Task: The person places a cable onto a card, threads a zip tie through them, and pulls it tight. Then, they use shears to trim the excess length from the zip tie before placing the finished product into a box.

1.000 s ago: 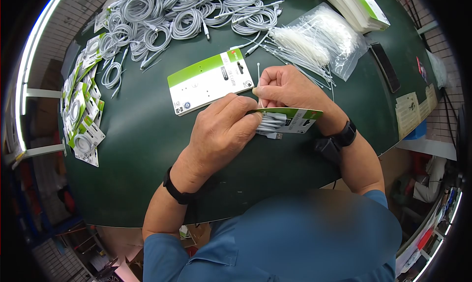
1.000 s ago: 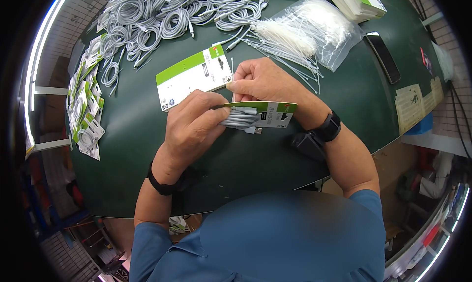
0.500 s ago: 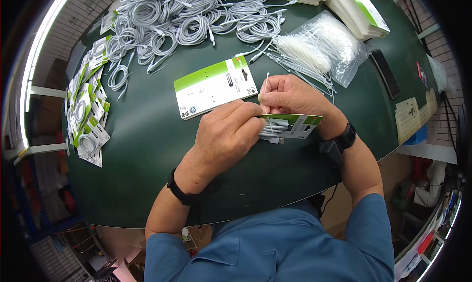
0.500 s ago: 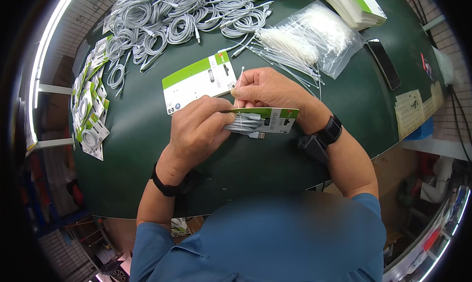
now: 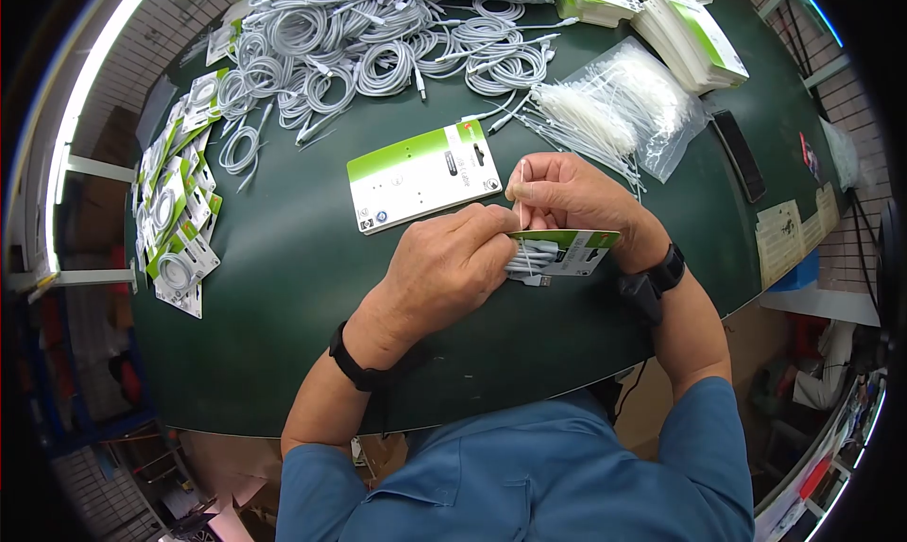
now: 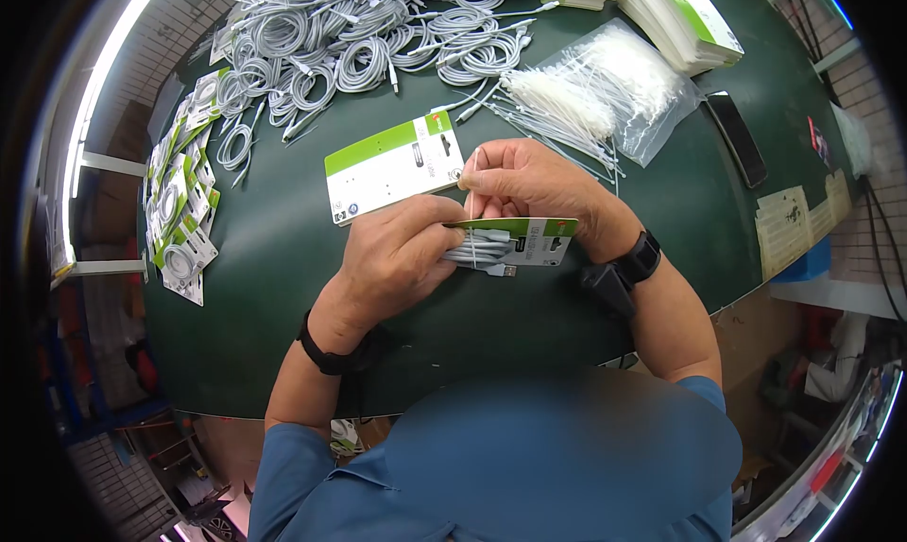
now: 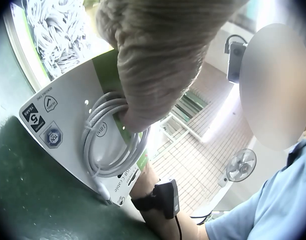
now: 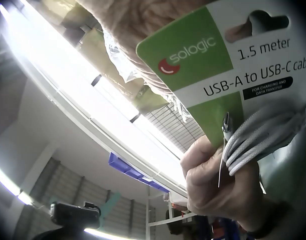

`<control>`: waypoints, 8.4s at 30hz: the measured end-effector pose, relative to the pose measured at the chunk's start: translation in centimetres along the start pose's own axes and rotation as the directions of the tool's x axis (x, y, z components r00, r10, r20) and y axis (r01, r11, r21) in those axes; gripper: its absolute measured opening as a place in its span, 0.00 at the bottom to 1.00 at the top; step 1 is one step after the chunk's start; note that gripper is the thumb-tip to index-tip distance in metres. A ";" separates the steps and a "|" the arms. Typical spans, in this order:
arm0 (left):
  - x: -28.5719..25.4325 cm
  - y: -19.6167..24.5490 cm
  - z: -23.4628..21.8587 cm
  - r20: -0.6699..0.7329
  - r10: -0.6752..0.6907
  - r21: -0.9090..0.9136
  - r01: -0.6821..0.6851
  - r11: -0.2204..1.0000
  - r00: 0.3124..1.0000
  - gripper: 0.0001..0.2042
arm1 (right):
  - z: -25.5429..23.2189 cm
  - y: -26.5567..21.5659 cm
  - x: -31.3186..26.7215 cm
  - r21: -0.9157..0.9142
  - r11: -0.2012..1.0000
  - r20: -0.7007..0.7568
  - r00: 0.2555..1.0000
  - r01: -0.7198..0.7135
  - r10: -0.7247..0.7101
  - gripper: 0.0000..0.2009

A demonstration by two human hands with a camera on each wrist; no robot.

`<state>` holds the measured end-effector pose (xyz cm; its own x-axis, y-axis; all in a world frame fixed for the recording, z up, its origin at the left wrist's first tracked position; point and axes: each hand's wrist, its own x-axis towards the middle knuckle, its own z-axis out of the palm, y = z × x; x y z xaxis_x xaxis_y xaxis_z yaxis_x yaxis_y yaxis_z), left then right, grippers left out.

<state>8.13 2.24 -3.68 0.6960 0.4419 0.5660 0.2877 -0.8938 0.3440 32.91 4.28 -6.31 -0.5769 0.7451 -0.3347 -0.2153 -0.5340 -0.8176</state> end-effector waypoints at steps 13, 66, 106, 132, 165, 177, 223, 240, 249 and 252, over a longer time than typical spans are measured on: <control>0.0 -0.2 0.3 -0.047 -0.007 -0.058 0.004 0.998 0.999 0.15 | 0.1 0.1 0.0 -0.141 0.989 0.004 0.999 0.043 -0.043 0.08; -1.3 -1.2 1.2 0.265 -0.647 -0.395 0.693 0.603 0.715 0.08 | 4.8 1.7 0.5 -0.957 -0.164 0.276 0.587 0.238 -0.761 0.09; -1.8 -1.1 2.1 0.312 -0.605 -0.477 0.671 0.568 0.733 0.09 | 4.6 2.4 1.0 -0.988 0.002 0.098 0.625 0.157 -0.775 0.09; -2.0 -1.9 1.6 0.308 -0.601 -0.523 0.659 0.541 0.738 0.06 | 5.8 0.4 -2.4 -0.800 0.495 0.089 0.882 0.340 -0.462 0.11; -0.8 -1.5 -1.7 0.318 -0.632 -0.568 0.676 0.470 0.707 0.12 | 7.0 2.1 -2.1 -0.844 0.194 0.139 0.554 0.500 -0.821 0.12; -0.7 -1.3 -2.4 0.299 -0.615 -0.579 0.651 0.491 0.729 0.11 | 6.9 2.3 -2.4 -0.823 0.209 0.131 0.535 0.528 -0.835 0.14; -1.0 -1.9 -2.0 0.318 -0.593 -0.539 0.655 0.530 0.740 0.12 | 7.1 2.9 -1.3 -0.883 -0.040 0.295 0.487 0.468 -0.822 0.14; -0.9 -1.2 -1.3 0.397 -0.634 -0.547 0.726 0.417 0.663 0.08 | 6.7 3.3 -1.8 -0.846 -0.410 0.528 0.429 0.341 -0.733 0.08; -1.5 -2.3 -1.1 0.408 -0.619 -0.626 0.699 0.345 0.671 0.07 | 5.9 1.9 -2.4 -0.890 -0.193 0.338 0.314 0.413 -0.887 0.08; -1.4 -2.2 -1.5 0.365 -0.620 -0.634 0.673 0.380 0.694 0.06 | 4.0 -0.6 -3.5 -0.913 0.014 0.087 0.226 0.409 -0.970 0.08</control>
<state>5.57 3.75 -4.13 0.5451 0.8331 -0.0938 0.1604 0.0062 0.9870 31.88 0.42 -2.77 0.0101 0.6521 0.7580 0.4803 0.6617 -0.5757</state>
